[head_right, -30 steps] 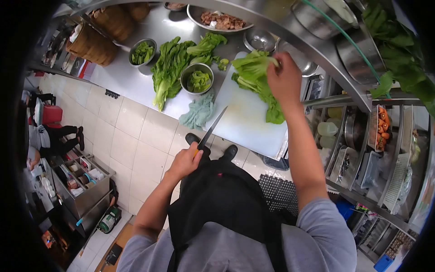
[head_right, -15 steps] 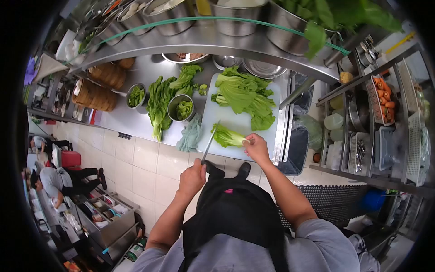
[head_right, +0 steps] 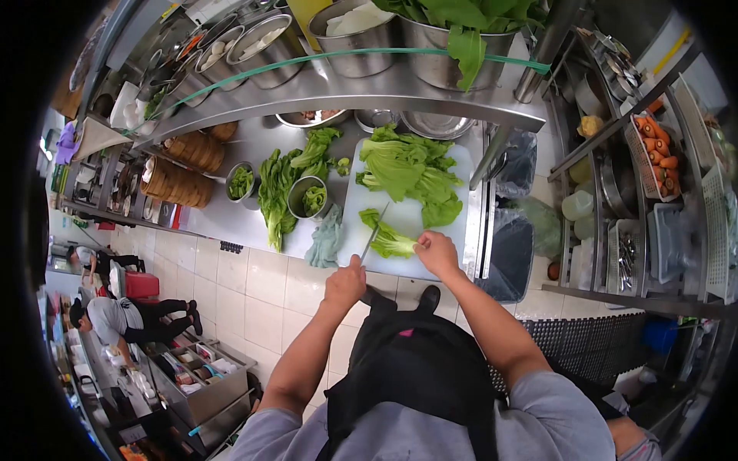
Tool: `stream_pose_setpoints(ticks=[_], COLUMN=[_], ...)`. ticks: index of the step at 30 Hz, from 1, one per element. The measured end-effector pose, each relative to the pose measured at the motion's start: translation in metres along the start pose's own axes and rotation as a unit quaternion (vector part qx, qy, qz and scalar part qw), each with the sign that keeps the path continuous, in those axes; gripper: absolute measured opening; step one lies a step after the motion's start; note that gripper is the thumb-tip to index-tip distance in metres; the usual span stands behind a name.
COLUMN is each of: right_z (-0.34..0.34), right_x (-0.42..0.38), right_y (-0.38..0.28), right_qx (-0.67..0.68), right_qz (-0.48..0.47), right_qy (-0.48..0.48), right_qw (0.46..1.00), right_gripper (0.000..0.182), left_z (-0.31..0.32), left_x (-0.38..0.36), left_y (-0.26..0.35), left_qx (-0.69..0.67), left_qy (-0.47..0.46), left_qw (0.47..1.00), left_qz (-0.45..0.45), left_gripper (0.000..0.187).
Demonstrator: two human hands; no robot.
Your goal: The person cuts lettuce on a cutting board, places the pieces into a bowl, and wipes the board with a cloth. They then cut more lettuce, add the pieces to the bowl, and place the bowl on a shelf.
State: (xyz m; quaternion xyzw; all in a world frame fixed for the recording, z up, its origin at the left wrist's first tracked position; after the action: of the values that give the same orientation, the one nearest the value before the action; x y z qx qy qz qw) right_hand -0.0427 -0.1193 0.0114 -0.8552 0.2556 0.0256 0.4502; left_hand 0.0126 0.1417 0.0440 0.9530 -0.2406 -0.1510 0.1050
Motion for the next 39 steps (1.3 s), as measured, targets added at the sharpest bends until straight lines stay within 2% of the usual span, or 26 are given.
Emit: stream_pose_setpoints(ticks=[5,7,10,14,16,21,26,29,31,35,37,39], right_z=[0.007,0.01,0.01,0.006,0.005,0.016,0.021,0.018,0.018,0.015,0.015,0.018], right_x=[0.006,0.01,0.011,0.006,0.009,0.008,0.011,0.006,0.008,0.003,0.005,0.006], right_y=[0.008,0.009,0.005,0.004,-0.001,0.001,-0.002,0.003,0.004,-0.001,-0.002,0.0], right_qx=[0.009,0.02,0.025,0.01,0.002,0.014,0.024,0.008,0.049,0.037,0.051,0.049], right_qz=[-0.026,-0.036,-0.031,-0.034,-0.008,-0.024,-0.007,-0.005,-0.002,-0.012,-0.001,-0.005], right_qy=[0.007,0.005,-0.001,0.003,0.002,0.018,0.016,0.005,0.006,0.03,0.025,0.03], right_qw=[1.0,0.999,0.999,0.999,1.0,0.999,1.0,1.0,0.999,0.999,0.998,0.998], right_gripper=[0.023,0.022,0.021,0.021,0.022,0.022,0.023,0.021,0.018,0.014,0.014,0.014], left_z=[-0.063,-0.059,0.012,0.026,0.01,-0.061,0.007,0.008,-0.01,-0.052,-0.051,-0.02], left_x=[-0.036,-0.049,-0.04,-0.014,-0.012,-0.048,-0.04,-0.027,-0.023,-0.046,-0.059,-0.059], left_y=[0.03,0.039,0.019,0.019,0.019,0.042,0.028,0.029,0.031,0.042,0.045,0.04], left_qx=[0.001,0.012,0.004,-0.02,-0.023,-0.031,-0.016,-0.049,-0.026,-0.043,-0.01,-0.003], left_qy=[-0.015,-0.042,-0.045,0.004,0.006,-0.037,-0.055,-0.023,-0.011,-0.035,-0.055,-0.053], left_qw=[1.0,0.999,0.998,1.0,1.0,0.999,0.998,0.998,0.999,0.998,0.997,0.997], left_qz=[0.001,-0.012,-0.034,-0.003,-0.001,0.009,-0.011,0.01,0.026,0.027,0.044,0.049], left_gripper=[0.018,0.02,0.022,0.023,0.023,0.021,0.022,0.022,0.022,0.022,0.022,0.022])
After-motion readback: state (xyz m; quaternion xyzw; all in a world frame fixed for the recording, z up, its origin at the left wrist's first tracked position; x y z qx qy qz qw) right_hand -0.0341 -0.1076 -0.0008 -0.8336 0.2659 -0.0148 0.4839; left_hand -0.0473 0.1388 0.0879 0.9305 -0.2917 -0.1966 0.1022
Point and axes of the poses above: each hand's wrist, its own x-axis towards the middle knuckle, its own z-axis out of the palm, y = z × x, the point moved 1 cm from there along x, towards the middle knuckle, and after that the axes turned 2 degrees about -x, right-handed, at the moved point
